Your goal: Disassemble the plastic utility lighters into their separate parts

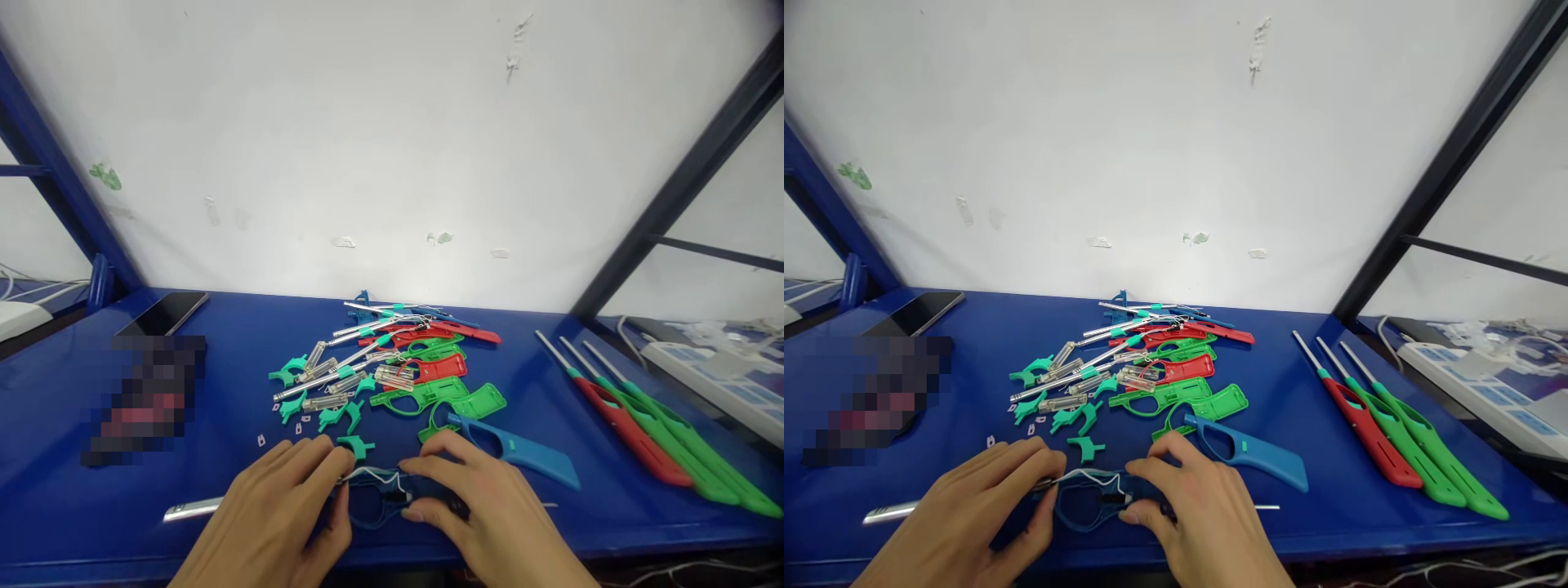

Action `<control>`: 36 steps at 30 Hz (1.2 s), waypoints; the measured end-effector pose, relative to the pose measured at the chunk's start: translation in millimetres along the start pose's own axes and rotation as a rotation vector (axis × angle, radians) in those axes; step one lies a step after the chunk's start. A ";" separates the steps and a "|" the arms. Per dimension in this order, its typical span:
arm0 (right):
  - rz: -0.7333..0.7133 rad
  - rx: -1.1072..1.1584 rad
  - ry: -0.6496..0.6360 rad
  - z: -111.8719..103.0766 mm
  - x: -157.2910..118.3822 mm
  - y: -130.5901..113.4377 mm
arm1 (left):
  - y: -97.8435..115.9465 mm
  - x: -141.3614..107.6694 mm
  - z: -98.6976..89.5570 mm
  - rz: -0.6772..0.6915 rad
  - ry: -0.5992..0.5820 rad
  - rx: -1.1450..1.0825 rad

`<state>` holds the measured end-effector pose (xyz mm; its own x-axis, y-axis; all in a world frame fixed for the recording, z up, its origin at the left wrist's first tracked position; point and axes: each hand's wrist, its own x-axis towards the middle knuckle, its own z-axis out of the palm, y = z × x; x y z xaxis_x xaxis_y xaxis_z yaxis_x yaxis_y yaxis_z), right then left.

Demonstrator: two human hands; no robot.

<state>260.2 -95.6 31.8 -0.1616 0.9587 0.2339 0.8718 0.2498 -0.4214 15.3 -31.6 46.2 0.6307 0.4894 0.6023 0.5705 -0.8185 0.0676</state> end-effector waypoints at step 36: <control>0.534 -0.442 0.365 -106.0 -32.1 152.1 | -17.3 92.4 38.9 0.052 -0.150 0.080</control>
<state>447.1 -102.8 53.1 0.4272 0.8095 0.4028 0.9042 -0.3837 -0.1877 84.1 39.4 69.7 0.7282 0.4917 0.4775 0.5715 -0.8201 -0.0272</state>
